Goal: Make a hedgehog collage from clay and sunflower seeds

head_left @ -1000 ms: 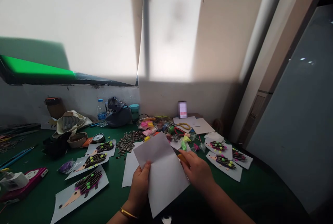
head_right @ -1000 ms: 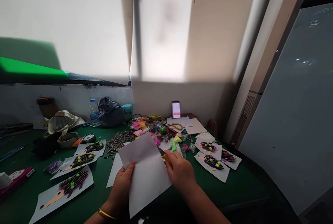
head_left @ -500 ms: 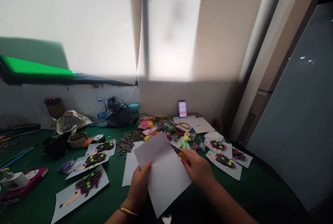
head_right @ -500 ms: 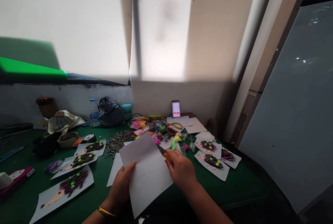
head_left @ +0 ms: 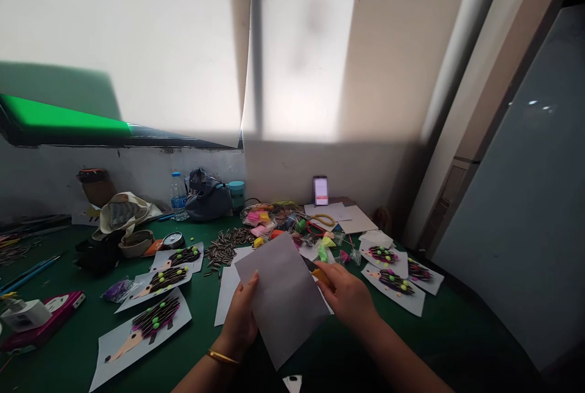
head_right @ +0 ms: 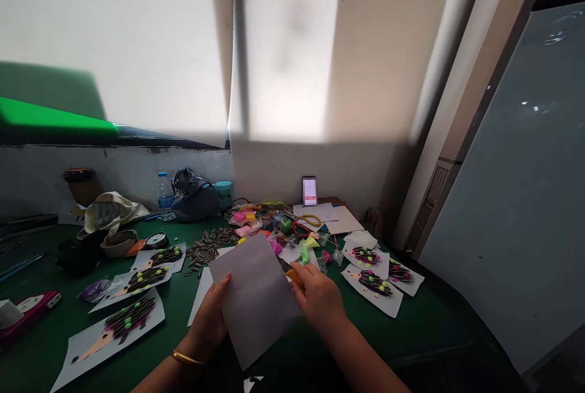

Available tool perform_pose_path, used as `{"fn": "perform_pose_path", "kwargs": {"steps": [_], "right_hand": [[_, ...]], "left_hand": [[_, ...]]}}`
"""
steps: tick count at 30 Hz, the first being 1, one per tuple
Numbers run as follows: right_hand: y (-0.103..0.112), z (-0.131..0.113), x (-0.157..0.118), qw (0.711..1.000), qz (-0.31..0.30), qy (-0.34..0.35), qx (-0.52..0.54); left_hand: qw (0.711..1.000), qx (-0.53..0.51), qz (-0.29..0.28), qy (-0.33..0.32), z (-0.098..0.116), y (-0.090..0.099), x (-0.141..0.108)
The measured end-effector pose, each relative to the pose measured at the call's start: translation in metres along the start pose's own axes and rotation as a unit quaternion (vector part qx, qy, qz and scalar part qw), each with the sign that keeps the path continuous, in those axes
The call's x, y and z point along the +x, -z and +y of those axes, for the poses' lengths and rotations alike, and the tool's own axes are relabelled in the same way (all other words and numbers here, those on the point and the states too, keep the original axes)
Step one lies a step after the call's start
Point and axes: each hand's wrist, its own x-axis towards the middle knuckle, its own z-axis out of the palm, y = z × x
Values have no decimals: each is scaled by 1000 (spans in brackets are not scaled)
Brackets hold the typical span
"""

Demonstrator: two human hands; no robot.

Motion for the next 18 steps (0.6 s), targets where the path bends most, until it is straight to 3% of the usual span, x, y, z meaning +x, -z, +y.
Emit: {"fn": "perform_pose_path", "kwargs": {"steps": [18], "right_hand": [[2, -2, 11, 999, 50, 19, -7]], "left_hand": [[999, 35, 30, -3, -6, -9, -6]]}}
